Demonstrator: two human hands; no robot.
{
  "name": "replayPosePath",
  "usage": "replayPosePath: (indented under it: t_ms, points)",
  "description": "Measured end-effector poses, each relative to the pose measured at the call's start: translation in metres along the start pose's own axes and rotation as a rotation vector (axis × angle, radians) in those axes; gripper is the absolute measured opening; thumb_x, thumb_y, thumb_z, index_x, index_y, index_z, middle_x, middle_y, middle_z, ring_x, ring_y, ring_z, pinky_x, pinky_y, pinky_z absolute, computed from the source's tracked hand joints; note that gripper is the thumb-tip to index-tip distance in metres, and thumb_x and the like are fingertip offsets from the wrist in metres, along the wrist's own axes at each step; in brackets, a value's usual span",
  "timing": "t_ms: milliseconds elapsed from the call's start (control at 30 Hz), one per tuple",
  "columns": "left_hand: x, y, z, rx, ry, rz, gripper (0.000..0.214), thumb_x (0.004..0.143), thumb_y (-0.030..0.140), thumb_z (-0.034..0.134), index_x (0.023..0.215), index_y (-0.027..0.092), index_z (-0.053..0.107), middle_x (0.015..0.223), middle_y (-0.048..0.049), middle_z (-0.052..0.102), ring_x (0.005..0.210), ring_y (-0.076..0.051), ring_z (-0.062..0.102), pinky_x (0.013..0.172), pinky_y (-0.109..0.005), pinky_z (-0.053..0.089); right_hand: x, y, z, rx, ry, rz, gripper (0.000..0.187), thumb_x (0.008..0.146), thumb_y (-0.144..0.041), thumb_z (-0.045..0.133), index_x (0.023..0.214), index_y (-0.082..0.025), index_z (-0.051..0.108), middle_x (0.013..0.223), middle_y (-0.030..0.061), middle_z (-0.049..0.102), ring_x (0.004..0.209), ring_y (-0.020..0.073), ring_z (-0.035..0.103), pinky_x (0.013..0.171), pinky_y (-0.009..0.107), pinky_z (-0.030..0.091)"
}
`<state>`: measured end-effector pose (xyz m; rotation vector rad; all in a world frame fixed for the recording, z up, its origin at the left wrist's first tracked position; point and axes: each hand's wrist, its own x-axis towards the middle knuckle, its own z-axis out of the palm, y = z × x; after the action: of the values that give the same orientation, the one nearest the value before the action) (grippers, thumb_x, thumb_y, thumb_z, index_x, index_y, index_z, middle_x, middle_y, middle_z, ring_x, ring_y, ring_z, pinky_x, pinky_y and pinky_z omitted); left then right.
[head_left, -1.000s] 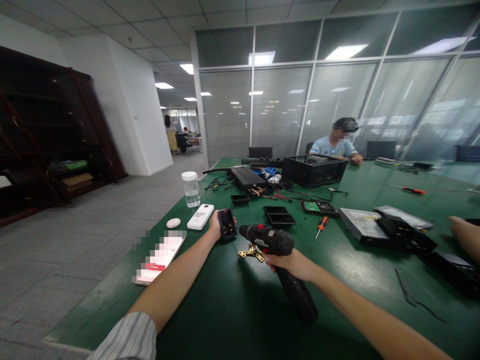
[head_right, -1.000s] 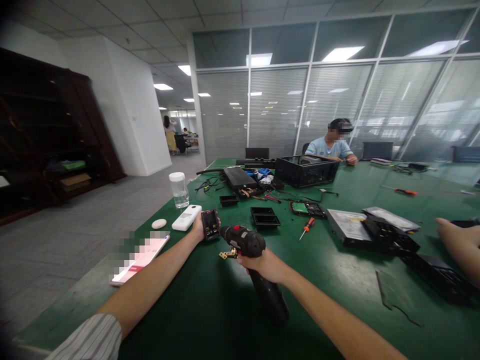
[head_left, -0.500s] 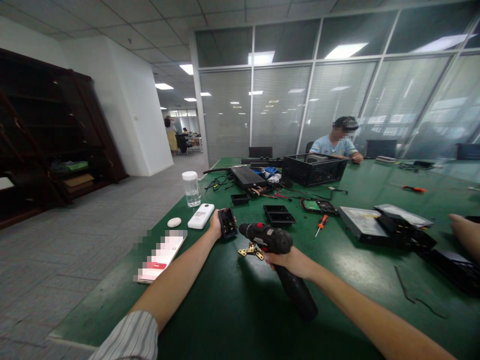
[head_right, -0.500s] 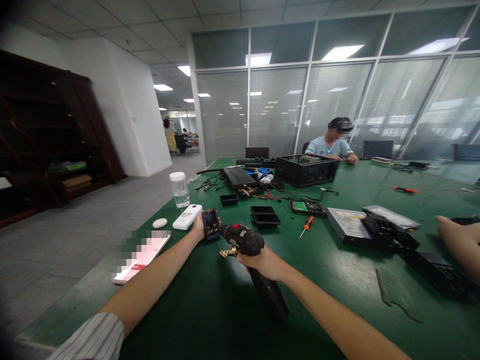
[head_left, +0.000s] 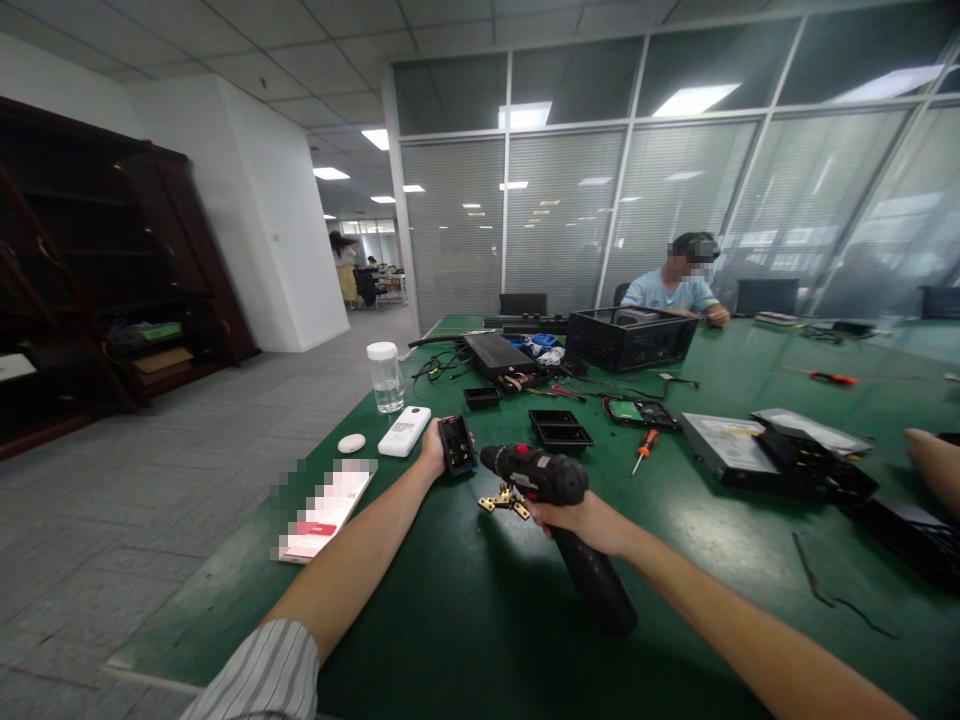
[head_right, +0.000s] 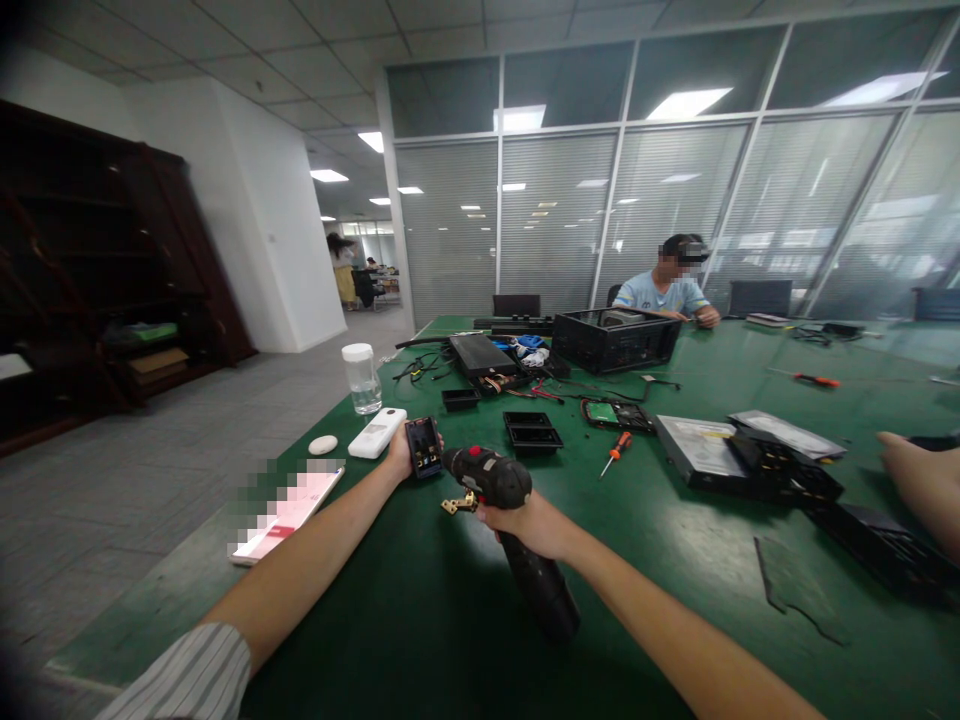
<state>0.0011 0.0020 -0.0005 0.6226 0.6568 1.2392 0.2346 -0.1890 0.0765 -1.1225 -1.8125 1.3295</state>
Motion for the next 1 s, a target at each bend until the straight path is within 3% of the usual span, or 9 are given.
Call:
replayPosePath:
  t_ms: [667,1000]
  points:
    - [-0.004,0.0,0.003,0.01,0.015,0.032,0.038,0.083,0.035,0.04,0.088,0.007,0.065,0.064,-0.0125,0.066,0.058,-0.025,0.066,0.055,-0.035,0.052,0.001,0.005,-0.002,-0.014,-0.015,-0.021,0.028,0.079,-0.042,0.064,0.074,-0.016,0.055,0.065,-0.0006,0.054,0.061,0.0125,0.047,0.058,0.027,0.037]
    - [-0.002,0.0,0.001,0.025,0.007,0.028,0.042,0.085,0.037,0.036,0.082,0.007,0.065,0.064,-0.0149,0.066,0.057,-0.026,0.066,0.053,-0.037,0.052,0.006,0.017,-0.005,0.059,-0.05,-0.022,0.029,0.079,-0.043,0.065,0.077,-0.016,0.056,0.065,-0.0003,0.054,0.06,0.0129,0.049,0.057,0.027,0.039]
